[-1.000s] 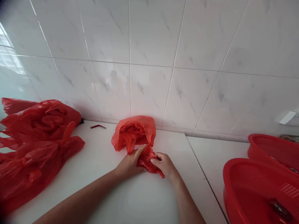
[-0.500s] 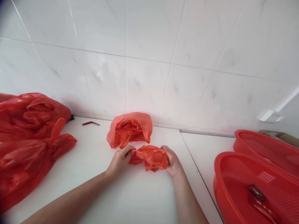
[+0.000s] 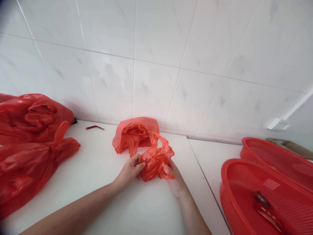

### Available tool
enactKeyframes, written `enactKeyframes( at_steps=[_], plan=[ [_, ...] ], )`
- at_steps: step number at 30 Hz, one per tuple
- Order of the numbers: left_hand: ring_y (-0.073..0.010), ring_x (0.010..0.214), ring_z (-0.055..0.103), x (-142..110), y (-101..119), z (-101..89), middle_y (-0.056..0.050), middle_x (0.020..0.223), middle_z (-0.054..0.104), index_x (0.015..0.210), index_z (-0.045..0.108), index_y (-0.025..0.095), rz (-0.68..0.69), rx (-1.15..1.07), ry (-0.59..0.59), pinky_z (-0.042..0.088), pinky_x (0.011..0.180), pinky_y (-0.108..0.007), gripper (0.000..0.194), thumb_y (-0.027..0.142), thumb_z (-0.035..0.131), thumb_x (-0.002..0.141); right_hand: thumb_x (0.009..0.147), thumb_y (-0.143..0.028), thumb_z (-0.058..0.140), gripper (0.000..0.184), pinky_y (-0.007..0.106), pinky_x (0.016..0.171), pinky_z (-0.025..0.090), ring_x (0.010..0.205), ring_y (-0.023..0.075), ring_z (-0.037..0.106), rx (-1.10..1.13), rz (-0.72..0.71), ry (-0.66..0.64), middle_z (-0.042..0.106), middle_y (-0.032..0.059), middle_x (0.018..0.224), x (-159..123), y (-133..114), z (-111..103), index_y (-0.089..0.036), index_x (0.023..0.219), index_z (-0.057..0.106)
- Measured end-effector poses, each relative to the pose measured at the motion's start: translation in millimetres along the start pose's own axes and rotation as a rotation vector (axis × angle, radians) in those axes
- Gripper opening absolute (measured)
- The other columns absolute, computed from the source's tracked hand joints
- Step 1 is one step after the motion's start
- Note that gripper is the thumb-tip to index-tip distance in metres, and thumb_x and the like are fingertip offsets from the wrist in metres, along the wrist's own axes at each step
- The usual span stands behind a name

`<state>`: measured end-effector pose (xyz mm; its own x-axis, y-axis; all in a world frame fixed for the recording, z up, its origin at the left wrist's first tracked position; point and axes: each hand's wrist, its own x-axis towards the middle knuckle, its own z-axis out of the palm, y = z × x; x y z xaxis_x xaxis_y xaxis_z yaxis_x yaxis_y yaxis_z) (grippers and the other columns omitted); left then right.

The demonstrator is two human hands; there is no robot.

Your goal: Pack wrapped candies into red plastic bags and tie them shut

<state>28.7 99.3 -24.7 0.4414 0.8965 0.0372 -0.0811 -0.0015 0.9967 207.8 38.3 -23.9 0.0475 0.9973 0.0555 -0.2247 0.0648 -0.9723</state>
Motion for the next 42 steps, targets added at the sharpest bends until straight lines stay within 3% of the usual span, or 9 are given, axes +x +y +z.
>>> enactKeyframes(
  at_steps=[7, 12, 17, 20, 23, 27, 32, 37, 42],
  plan=[
    [-0.0127, 0.065, 0.057, 2.7, 9.2, -10.7, -0.002, 0.075, 0.058, 0.08, 0.055, 0.016, 0.027, -0.037, 0.142, 0.044, 0.051, -0.021, 0.028, 0.044, 0.056, 0.079, 0.064, -0.031, 0.072, 0.022, 0.024, 0.053, 0.041, 0.061, 0.0147, 0.056, 0.101, 0.05, 0.264, 0.062, 0.0007, 0.07, 9.3, 5.2, -32.9, -0.019, 0.077, 0.059],
    [-0.0151, 0.075, 0.058, 7.8, 3.4, -15.9, -0.004, 0.091, 0.06, 0.088, 0.053, 0.018, 0.094, 0.095, 0.253, 0.048, 0.059, -0.025, 0.017, 0.033, 0.054, 0.078, 0.07, -0.036, 0.062, 0.019, 0.024, 0.049, 0.038, 0.061, 0.015, 0.055, 0.091, 0.019, 0.372, 0.063, 0.0007, 0.073, 8.4, 1.8, -51.7, -0.021, 0.08, 0.059],
    [-0.0269, 0.125, 0.041, -0.8, 1.9, -13.1, -0.011, 0.138, 0.042, 0.135, 0.033, 0.025, 0.524, 0.511, 0.231, 0.037, 0.1, -0.045, 0.077, 0.026, 0.069, 0.068, 0.069, -0.029, 0.059, 0.017, 0.023, 0.052, 0.039, 0.062, 0.0141, 0.057, -0.041, 0.072, 0.26, 0.064, 0.0001, 0.073, 3.9, -3.1, -38.4, -0.019, 0.082, 0.061],
    [-0.0289, 0.115, 0.05, -6.2, 5.7, -10.0, -0.012, 0.125, 0.054, 0.138, 0.032, 0.023, 0.513, 0.54, 0.13, 0.04, 0.097, -0.045, 0.091, 0.028, 0.077, 0.059, 0.069, -0.026, 0.056, 0.016, 0.024, 0.055, 0.04, 0.062, 0.015, 0.057, -0.192, 0.076, 0.126, 0.064, 0.0001, 0.072, 1.1, -8.2, -26.2, -0.018, 0.081, 0.061],
    [-0.0217, 0.082, 0.062, -6.0, 8.0, -7.7, -0.004, 0.09, 0.066, 0.118, 0.055, 0.021, 0.28, 0.371, 0.031, 0.05, 0.072, -0.032, 0.051, 0.022, 0.065, 0.067, 0.066, -0.021, 0.051, 0.021, 0.026, 0.061, 0.043, 0.069, 0.0171, 0.059, -0.341, 0.038, 0.069, 0.064, 0.0011, 0.077, 1.7, -11.2, -21.9, -0.018, 0.083, 0.061],
    [-0.0137, 0.059, 0.057, -0.7, 11.6, -9.7, 0.0, 0.066, 0.062, 0.071, 0.06, 0.016, 0.147, 0.091, 0.063, 0.043, 0.053, -0.022, 0.008, 0.018, 0.053, 0.068, 0.06, -0.016, 0.045, 0.042, 0.031, 0.079, 0.044, 0.092, 0.0218, 0.059, -0.641, -0.035, 0.401, 0.064, 0.0054, 0.101, 6.6, -10.7, -31.5, -0.019, 0.099, 0.061],
    [-0.0089, 0.048, 0.048, 1.7, 20.1, -12.4, 0.005, 0.054, 0.053, 0.064, 0.051, 0.018, 0.053, -0.152, 0.192, 0.039, 0.047, -0.02, 0.014, 0.026, 0.062, 0.064, 0.076, -0.037, 0.049, 0.027, 0.031, 0.069, 0.043, 0.076, 0.0213, 0.058, -0.869, -0.111, 0.892, 0.064, 0.0072, 0.089, 4.3, -16.0, -43.7, -0.019, 0.094, 0.06],
    [-0.0095, 0.05, 0.051, -0.7, 24.1, -9.7, 0.004, 0.056, 0.054, 0.067, 0.051, 0.018, 0.013, -0.137, 0.198, 0.04, 0.049, -0.02, 0.022, 0.033, 0.067, 0.067, 0.085, -0.059, 0.036, 0.046, 0.029, 0.052, 0.037, 0.051, 0.0169, 0.049, -0.777, -0.029, 0.691, 0.056, 0.0013, 0.057, 1.3, -17.8, -33.0, -0.022, 0.063, 0.053],
    [-0.0132, 0.057, 0.056, -1.9, 19.4, -8.3, 0.0, 0.064, 0.06, 0.071, 0.056, 0.016, -0.004, 0.003, 0.054, 0.042, 0.054, -0.023, 0.028, 0.042, 0.067, 0.07, 0.074, -0.052, 0.058, 0.031, 0.027, 0.055, 0.04, 0.055, 0.0168, 0.053, -0.766, 0.017, 0.416, 0.061, 0.0004, 0.065, 7.9, -3.7, -10.8, -0.022, 0.084, 0.059]
  ],
)
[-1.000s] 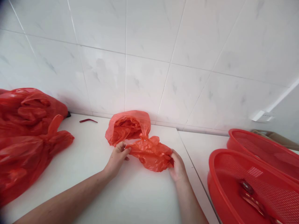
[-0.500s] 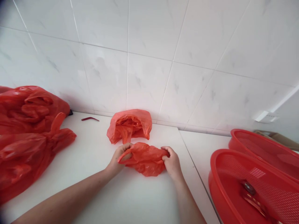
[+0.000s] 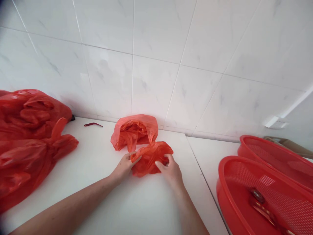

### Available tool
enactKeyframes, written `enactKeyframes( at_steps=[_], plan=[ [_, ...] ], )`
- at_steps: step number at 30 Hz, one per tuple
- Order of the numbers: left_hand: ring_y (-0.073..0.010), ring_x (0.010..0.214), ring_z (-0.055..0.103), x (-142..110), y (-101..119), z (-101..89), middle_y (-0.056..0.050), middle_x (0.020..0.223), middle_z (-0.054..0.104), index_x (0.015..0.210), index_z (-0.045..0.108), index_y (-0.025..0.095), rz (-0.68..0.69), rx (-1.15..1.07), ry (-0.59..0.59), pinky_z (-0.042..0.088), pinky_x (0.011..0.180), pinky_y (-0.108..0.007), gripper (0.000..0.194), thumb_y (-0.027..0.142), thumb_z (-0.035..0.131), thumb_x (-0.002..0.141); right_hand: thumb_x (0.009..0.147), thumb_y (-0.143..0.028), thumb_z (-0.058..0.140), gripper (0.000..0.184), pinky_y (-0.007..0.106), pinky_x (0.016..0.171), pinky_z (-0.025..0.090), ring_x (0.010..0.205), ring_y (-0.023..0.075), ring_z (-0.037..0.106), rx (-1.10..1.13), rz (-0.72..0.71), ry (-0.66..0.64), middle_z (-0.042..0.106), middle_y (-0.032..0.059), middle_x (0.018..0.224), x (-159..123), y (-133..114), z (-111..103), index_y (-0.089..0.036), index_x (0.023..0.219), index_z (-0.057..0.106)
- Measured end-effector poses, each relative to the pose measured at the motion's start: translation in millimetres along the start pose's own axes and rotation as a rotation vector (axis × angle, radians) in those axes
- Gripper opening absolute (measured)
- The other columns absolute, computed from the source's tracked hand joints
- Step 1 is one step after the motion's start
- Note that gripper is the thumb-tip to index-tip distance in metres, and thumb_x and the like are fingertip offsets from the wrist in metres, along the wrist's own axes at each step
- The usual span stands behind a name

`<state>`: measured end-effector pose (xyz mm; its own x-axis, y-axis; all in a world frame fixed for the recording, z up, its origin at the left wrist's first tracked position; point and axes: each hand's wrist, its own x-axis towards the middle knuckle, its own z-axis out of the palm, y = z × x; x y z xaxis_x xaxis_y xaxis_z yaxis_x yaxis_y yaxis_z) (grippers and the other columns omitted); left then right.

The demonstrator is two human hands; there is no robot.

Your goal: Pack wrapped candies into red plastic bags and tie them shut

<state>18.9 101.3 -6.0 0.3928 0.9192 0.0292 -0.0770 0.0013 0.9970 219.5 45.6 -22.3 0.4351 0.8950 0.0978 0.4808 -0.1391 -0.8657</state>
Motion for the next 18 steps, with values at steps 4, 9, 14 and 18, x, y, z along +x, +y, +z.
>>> enactKeyframes(
  at_steps=[4, 9, 14, 18],
  plan=[
    [-0.0127, 0.053, 0.051, 3.4, -8.6, -3.8, 0.001, 0.057, 0.055, 0.064, 0.055, 0.016, 0.003, -0.02, 0.041, 0.04, 0.052, -0.024, 0.04, 0.053, 0.055, 0.078, 0.069, -0.035, 0.058, 0.014, 0.027, 0.063, 0.042, 0.067, 0.0173, 0.056, -0.005, -0.092, -0.038, 0.063, 0.0002, 0.072, 3.3, 5.0, 5.4, -0.022, 0.07, 0.057],
    [-0.0104, 0.047, 0.045, 14.8, -17.3, -14.2, 0.003, 0.049, 0.046, 0.058, 0.048, 0.017, -0.021, -0.132, 0.288, 0.039, 0.05, -0.024, 0.046, 0.06, 0.054, 0.075, 0.066, -0.03, 0.052, 0.01, 0.027, 0.057, 0.04, 0.061, 0.0171, 0.052, 0.01, 0.034, 0.197, 0.056, -0.0015, 0.063, 16.1, 26.7, -23.2, -0.021, 0.068, 0.055],
    [-0.0127, 0.058, 0.055, 15.4, -14.2, -15.5, 0.0, 0.068, 0.06, 0.08, 0.06, 0.016, 0.032, -0.209, 0.21, 0.045, 0.057, -0.024, 0.039, 0.054, 0.057, 0.076, 0.066, -0.026, 0.053, 0.035, 0.034, 0.07, 0.044, 0.082, 0.0226, 0.056, -0.054, 0.08, 0.586, 0.053, 0.0135, 0.107, 18.5, 28.0, -43.1, -0.016, 0.099, 0.054],
    [-0.0175, 0.074, 0.062, 9.6, -8.9, -8.3, -0.003, 0.081, 0.065, 0.086, 0.06, 0.017, 0.044, -0.269, 0.118, 0.048, 0.067, -0.028, 0.03, 0.044, 0.062, 0.074, 0.073, -0.022, 0.054, 0.033, 0.04, 0.086, 0.042, 0.104, 0.0275, 0.049, -0.279, -0.415, 0.783, 0.051, 0.0144, 0.108, 3.3, -3.6, -26.0, -0.015, 0.105, 0.053]
  ],
)
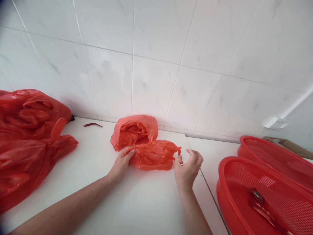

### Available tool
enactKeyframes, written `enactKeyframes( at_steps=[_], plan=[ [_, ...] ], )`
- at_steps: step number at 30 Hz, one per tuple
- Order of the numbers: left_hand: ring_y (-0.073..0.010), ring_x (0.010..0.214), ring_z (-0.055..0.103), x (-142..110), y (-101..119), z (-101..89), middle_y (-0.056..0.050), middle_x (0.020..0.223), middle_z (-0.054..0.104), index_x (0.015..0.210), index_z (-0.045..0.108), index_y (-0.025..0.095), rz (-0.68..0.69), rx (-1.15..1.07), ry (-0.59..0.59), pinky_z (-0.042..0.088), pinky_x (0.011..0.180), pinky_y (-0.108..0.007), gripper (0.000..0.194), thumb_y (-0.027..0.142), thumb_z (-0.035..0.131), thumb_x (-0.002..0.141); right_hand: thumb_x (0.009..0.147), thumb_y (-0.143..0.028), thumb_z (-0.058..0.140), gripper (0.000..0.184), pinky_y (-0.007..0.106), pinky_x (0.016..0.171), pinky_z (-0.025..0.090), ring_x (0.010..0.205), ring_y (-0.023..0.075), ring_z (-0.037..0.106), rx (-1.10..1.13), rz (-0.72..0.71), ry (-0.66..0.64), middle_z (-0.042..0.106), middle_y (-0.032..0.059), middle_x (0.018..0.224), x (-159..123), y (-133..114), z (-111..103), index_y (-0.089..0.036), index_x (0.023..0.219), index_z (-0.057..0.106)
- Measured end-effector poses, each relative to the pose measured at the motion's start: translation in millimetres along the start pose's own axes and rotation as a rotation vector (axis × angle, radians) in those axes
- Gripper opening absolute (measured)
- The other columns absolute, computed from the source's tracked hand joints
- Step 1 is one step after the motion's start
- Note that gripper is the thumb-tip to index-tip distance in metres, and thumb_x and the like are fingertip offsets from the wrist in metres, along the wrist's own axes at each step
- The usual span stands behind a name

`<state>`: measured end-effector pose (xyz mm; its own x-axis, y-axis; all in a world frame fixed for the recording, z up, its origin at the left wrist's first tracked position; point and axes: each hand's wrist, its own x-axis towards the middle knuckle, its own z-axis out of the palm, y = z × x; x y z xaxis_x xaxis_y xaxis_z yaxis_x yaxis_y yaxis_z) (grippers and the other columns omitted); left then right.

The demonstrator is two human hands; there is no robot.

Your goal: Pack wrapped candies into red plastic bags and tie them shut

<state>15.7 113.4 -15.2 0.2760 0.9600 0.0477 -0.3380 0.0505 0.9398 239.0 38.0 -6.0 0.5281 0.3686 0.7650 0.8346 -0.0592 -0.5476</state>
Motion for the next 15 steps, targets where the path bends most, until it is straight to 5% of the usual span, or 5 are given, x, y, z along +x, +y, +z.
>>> enactKeyframes(
  at_steps=[3, 6, 9, 12, 15],
  plan=[
    [-0.0167, 0.072, 0.061, -3.4, 0.4, 4.1, -0.001, 0.076, 0.064, 0.082, 0.059, 0.017, -0.03, -0.017, -0.031, 0.047, 0.064, -0.026, 0.02, 0.033, 0.064, 0.072, 0.082, -0.02, 0.049, 0.011, 0.036, 0.084, 0.044, 0.094, 0.0224, 0.053, 0.046, -0.333, -0.155, 0.057, 0.0084, 0.094, -15.8, -32.2, 5.0, -0.018, 0.09, 0.057],
    [-0.0143, 0.068, 0.058, -2.4, 1.1, 3.7, -0.001, 0.073, 0.061, 0.077, 0.058, 0.016, -0.098, -0.12, -0.057, 0.046, 0.062, -0.025, 0.011, 0.025, 0.061, 0.07, 0.089, -0.018, 0.041, 0.018, 0.029, 0.078, 0.045, 0.088, 0.0177, 0.057, 0.012, -0.407, -0.402, 0.06, 0.0068, 0.093, -29.0, -44.5, 12.3, -0.019, 0.09, 0.059],
    [-0.0124, 0.06, 0.055, 3.9, 4.8, -2.1, 0.001, 0.068, 0.058, 0.075, 0.058, 0.016, -0.122, -0.261, 0.018, 0.044, 0.055, -0.023, 0.01, 0.022, 0.058, 0.066, 0.091, -0.025, 0.04, 0.023, 0.028, 0.063, 0.044, 0.078, 0.019, 0.061, -0.332, -0.196, -0.573, 0.063, 0.0091, 0.092, -26.2, -33.6, 14.1, -0.017, 0.093, 0.062],
    [-0.0082, 0.047, 0.043, 10.0, 10.4, -9.0, 0.006, 0.054, 0.043, 0.065, 0.052, 0.017, -0.053, -0.299, 0.071, 0.035, 0.044, -0.019, 0.004, 0.019, 0.055, 0.064, 0.09, -0.039, 0.043, 0.034, 0.03, 0.056, 0.042, 0.067, 0.0218, 0.062, -0.624, 0.104, -0.712, 0.065, 0.0095, 0.074, -11.6, -16.3, 8.9, -0.017, 0.076, 0.065],
    [-0.0074, 0.045, 0.038, 10.5, 16.9, -10.2, 0.007, 0.052, 0.038, 0.065, 0.051, 0.018, -0.054, -0.196, 0.041, 0.032, 0.043, -0.019, 0.003, 0.017, 0.054, 0.065, 0.085, -0.046, 0.05, 0.034, 0.031, 0.058, 0.043, 0.071, 0.0233, 0.063, -0.677, 0.128, -0.759, 0.065, 0.0089, 0.071, -2.1, -8.2, 5.0, -0.019, 0.069, 0.064]
  ],
)
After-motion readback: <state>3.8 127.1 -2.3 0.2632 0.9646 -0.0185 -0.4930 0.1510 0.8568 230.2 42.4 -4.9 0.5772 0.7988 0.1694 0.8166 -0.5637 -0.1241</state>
